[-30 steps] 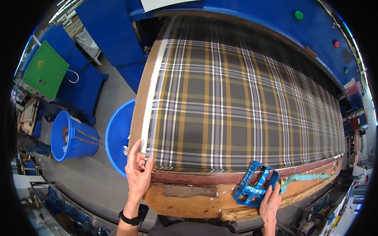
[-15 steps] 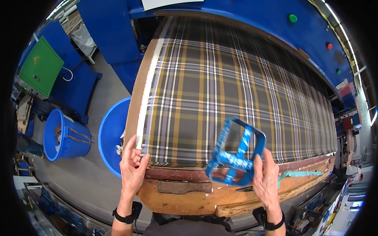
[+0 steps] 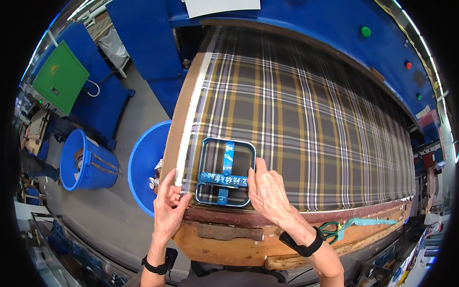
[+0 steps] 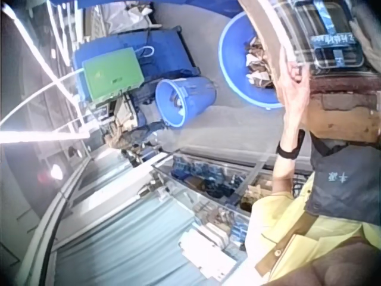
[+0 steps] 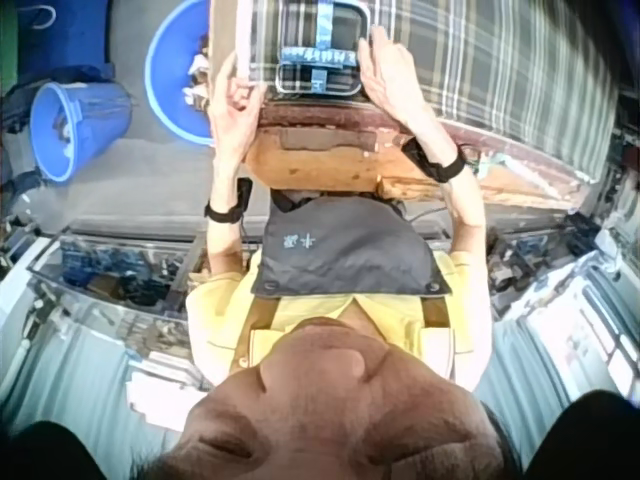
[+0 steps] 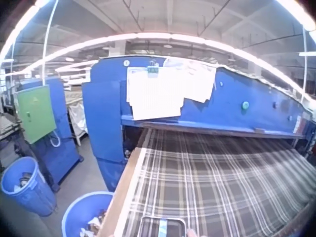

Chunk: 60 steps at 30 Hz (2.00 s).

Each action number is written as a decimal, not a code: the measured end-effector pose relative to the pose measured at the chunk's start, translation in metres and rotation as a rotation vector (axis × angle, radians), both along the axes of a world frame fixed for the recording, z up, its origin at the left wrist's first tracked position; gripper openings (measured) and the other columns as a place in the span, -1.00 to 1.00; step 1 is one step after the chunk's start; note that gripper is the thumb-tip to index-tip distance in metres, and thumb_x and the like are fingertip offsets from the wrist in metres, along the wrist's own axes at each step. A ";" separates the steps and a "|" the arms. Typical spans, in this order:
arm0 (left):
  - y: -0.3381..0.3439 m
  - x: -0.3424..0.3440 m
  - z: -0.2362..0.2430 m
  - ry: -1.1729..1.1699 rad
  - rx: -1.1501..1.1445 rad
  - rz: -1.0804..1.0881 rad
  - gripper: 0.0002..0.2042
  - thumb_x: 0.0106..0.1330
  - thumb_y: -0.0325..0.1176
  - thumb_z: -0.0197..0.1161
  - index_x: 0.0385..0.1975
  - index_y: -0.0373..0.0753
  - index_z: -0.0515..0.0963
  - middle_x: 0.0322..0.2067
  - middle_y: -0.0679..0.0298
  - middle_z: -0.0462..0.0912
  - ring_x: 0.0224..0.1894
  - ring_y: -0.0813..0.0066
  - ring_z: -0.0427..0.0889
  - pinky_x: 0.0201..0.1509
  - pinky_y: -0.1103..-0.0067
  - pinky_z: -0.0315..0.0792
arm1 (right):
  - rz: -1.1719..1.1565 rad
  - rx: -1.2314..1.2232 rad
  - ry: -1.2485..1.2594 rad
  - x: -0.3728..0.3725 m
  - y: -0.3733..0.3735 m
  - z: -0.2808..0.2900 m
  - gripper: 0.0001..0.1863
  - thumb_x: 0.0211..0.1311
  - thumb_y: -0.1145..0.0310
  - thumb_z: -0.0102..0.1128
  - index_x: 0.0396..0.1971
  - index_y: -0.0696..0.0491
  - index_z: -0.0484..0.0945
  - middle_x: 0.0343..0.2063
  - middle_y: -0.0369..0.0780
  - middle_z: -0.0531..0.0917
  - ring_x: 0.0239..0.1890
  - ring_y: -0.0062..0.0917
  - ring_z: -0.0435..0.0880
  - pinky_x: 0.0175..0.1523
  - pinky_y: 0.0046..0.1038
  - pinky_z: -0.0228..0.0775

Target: The person uses a blue plastic template to mark a plaid fabric roll with a white marker. They write alphanumeric codes on the template and then place a small fabric swatch inside it for comparison. The person also uses scissors to trim the fabric edge.

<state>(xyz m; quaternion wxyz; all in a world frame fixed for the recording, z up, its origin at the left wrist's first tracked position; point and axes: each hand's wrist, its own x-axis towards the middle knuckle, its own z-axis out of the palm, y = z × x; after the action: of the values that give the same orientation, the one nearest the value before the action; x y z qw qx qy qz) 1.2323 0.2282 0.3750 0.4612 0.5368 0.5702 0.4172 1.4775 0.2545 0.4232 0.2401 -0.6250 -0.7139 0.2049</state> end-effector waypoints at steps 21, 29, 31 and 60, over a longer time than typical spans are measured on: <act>-0.001 0.002 0.002 0.060 -0.007 0.014 -0.34 0.17 -0.68 0.23 0.32 -0.30 0.20 -0.39 0.34 0.57 -0.41 0.74 0.55 -0.41 0.78 0.44 | 0.000 -0.129 0.132 -0.011 0.012 -0.005 -0.86 0.30 0.56 -0.04 -0.31 0.34 0.27 -0.85 -0.01 0.39 -0.76 -0.11 0.47 -0.61 -0.17 0.24; 0.000 0.005 0.006 0.002 -0.012 0.018 -0.34 0.17 -0.70 0.21 0.32 -0.35 0.18 -0.38 0.31 0.60 -0.38 0.72 0.56 -0.40 0.79 0.44 | 0.016 -0.110 0.204 -0.009 0.012 -0.011 -0.85 0.28 0.57 -0.01 -0.39 0.28 0.22 -0.86 -0.07 0.34 -0.78 -0.10 0.40 -0.62 -0.18 0.19; 0.000 0.005 0.003 -0.001 -0.006 0.018 -0.34 0.18 -0.69 0.21 0.33 -0.35 0.18 -0.38 0.31 0.60 -0.38 0.72 0.56 -0.39 0.79 0.44 | 0.026 -0.109 0.184 -0.008 0.012 -0.013 -0.84 0.29 0.56 -0.02 -0.40 0.27 0.22 -0.86 -0.07 0.35 -0.78 -0.11 0.41 -0.62 -0.18 0.19; -0.030 0.009 0.097 -0.530 -0.308 -0.025 -0.03 -0.09 -0.48 0.18 0.43 -0.27 -0.16 -0.09 -0.07 0.56 -0.15 0.12 0.67 0.05 0.29 0.55 | 0.355 0.137 -0.123 0.007 -0.041 0.060 -0.61 0.20 0.21 0.27 -0.15 0.22 0.46 -0.68 -0.24 0.46 -0.65 -0.51 0.50 -0.71 -0.47 0.29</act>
<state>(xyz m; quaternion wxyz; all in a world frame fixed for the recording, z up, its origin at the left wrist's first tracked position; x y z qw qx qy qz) 1.2412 0.1986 0.4723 0.6749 0.3400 0.4798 0.4458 1.4841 0.2137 0.4831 0.1980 -0.4829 -0.8385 0.1565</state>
